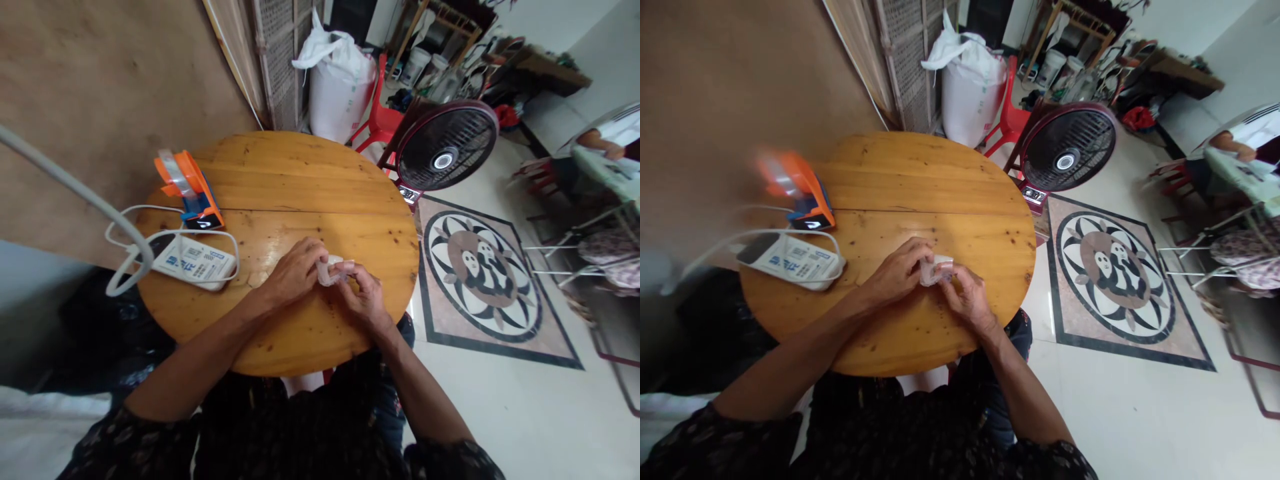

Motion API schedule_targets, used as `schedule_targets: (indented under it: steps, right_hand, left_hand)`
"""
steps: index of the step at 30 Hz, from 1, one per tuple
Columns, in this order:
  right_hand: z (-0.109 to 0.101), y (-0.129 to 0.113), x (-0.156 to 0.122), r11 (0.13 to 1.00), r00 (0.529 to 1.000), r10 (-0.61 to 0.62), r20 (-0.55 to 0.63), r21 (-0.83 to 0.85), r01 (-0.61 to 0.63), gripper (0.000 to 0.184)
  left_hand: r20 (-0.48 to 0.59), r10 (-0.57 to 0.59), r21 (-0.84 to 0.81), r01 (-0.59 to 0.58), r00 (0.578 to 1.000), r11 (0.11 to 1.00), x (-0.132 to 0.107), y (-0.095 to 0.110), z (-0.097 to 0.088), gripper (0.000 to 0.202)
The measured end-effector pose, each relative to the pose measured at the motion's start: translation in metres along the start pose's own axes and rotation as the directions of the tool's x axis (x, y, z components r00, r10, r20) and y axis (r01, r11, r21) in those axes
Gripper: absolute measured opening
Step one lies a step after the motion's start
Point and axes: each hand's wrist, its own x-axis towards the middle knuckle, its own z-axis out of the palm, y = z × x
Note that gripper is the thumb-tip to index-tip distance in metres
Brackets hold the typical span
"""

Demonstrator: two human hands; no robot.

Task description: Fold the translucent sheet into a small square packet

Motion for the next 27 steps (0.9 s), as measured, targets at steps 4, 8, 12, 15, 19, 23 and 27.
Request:
schedule_targets:
  steps: [4,8,12,15,19,23,27]
  right_hand:
    - [0.001,-0.001,-0.001,0.996,0.997,-0.072,0.009,-0.056,0.073,0.020]
    - [0.001,-0.002,-0.002,0.994,0.996,-0.085,0.028,-0.072,0.087,0.020]
    - [0.001,-0.001,-0.002,0.987,0.993,-0.112,0.040,-0.107,0.116,0.020]
    - [0.002,0.000,-0.004,0.982,0.987,-0.148,0.055,-0.108,0.153,0.024]
    - [0.005,0.004,-0.011,0.991,0.986,-0.127,0.105,-0.036,0.132,0.035]
    - [0.007,0.013,-0.018,0.984,0.979,-0.171,0.115,-0.037,0.176,0.044]
    - [0.007,0.017,-0.020,0.983,0.974,-0.175,0.143,-0.031,0.181,0.044]
  left_hand:
    - [0.063,-0.002,-0.023,0.004,0.998,1.000,0.000,-0.001,-0.008,0.012]
    - [0.165,0.025,-0.029,-0.021,0.986,0.999,-0.001,-0.002,-0.025,0.016]
    - [0.315,0.111,-0.047,-0.101,0.943,0.994,-0.001,-0.002,-0.036,0.038]
    - [0.326,0.146,-0.032,-0.144,0.934,0.989,-0.001,-0.004,-0.032,0.040]
    - [0.295,0.142,-0.054,-0.132,0.945,0.990,-0.002,-0.011,-0.021,0.032]
    - [0.290,0.119,-0.058,-0.107,0.950,0.993,-0.003,-0.015,-0.016,0.030]
    - [0.268,0.119,-0.110,-0.092,0.956,0.990,-0.002,-0.015,-0.014,0.027]
